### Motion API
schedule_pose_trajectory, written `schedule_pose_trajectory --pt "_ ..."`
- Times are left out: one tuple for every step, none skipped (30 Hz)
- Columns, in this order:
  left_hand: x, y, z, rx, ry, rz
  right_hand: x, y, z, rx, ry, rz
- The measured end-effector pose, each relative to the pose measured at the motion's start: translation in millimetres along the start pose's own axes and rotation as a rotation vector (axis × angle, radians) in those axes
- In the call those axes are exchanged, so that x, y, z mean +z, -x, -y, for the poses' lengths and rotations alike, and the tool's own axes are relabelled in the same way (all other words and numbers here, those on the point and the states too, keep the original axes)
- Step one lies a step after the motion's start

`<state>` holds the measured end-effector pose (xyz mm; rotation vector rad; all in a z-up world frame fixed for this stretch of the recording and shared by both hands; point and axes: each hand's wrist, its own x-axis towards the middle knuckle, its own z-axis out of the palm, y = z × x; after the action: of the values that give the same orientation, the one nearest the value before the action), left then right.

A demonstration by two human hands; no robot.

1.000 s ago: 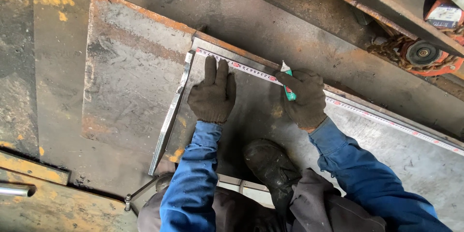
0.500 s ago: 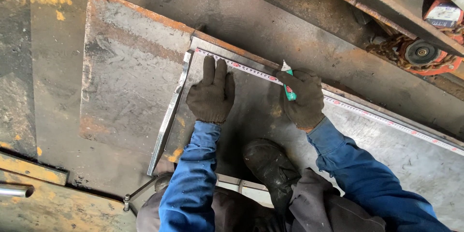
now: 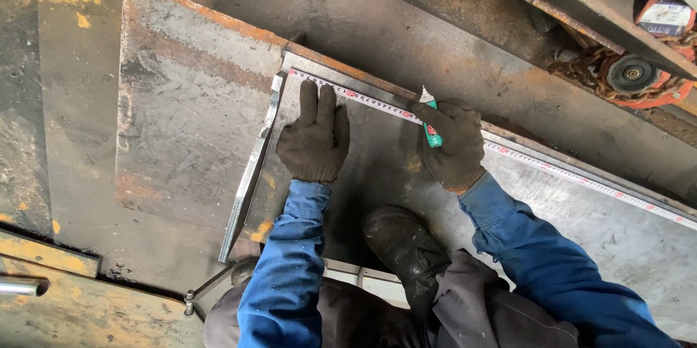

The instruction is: The person holds a steel plate on a work surface, extends a tape measure across it, and uses a marker to make layout marks along the measured edge. They reposition the tape and continue marking successive points along the plate.

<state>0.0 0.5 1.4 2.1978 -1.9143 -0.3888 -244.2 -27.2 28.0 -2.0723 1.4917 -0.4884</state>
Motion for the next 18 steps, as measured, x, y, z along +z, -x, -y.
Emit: schedule_pose_trajectory --pt "-0.1 -0.2 0.4 -0.006 -0.001 0.007 -0.5 -0.8 0.5 0.006 -0.001 0.002" --pt "-0.3 -0.4 0.9 -0.012 -0.002 0.013 -1.0 -1.7 1.1 0.012 -0.002 0.003" --pt "1.6 0.8 1.9 -0.013 -0.002 0.013 -1.2 -2.3 1.5 0.011 -0.002 0.004" --pt "3.5 2.1 2.9 -0.001 -0.001 0.0 -1.4 -2.8 2.0 0.013 -0.003 0.009" --pt "5.4 3.1 4.0 0.012 0.0 -0.013 -1.6 -3.4 2.4 0.016 -0.004 0.012" --pt "4.4 2.9 3.4 0.012 0.0 -0.013 -1.7 -3.4 2.6 0.016 -0.004 0.012" --pt "3.5 2.4 2.8 0.01 -0.009 -0.015 -1.8 -3.4 2.7 0.012 -0.002 0.012" --pt "2.5 2.0 2.1 0.009 -0.019 -0.017 -2.0 -3.4 2.8 0.008 0.0 0.011" --pt "2.5 1.6 2.0 0.009 -0.019 -0.017 -1.6 -3.1 2.4 0.008 0.0 0.011" --pt "2.4 1.2 1.8 0.006 -0.03 -0.014 -1.3 -2.9 2.0 0.01 -0.001 0.012" --pt "2.3 0.8 1.7 0.003 -0.041 -0.011 -1.0 -2.7 1.5 0.012 -0.003 0.014" --pt "2.3 0.5 1.4 0.003 -0.041 -0.011 -0.7 -3.1 1.2 0.012 -0.003 0.014" --pt "2.3 0.5 0.9 -0.005 -0.019 -0.013 -0.5 -3.0 1.1 0.017 -0.003 0.018" --pt "2.2 0.6 0.5 -0.014 0.004 -0.016 -0.5 -2.8 1.0 0.021 -0.003 0.023" --pt "1.1 -0.3 0.2 -0.013 0.004 -0.017 -0.1 -2.9 0.8 0.02 -0.002 0.021" --pt "0.1 -1.2 0.0 -0.012 0.02 -0.003 0.2 -2.9 0.6 0.02 0.007 0.018" --pt "-1.3 -1.1 -0.4 -0.011 0.035 0.014 0.4 -2.0 0.8 0.021 0.015 0.017" --pt "-3.2 -2.0 -1.7 -0.011 0.035 0.016 1.3 -0.5 -0.1 0.022 0.015 0.017"
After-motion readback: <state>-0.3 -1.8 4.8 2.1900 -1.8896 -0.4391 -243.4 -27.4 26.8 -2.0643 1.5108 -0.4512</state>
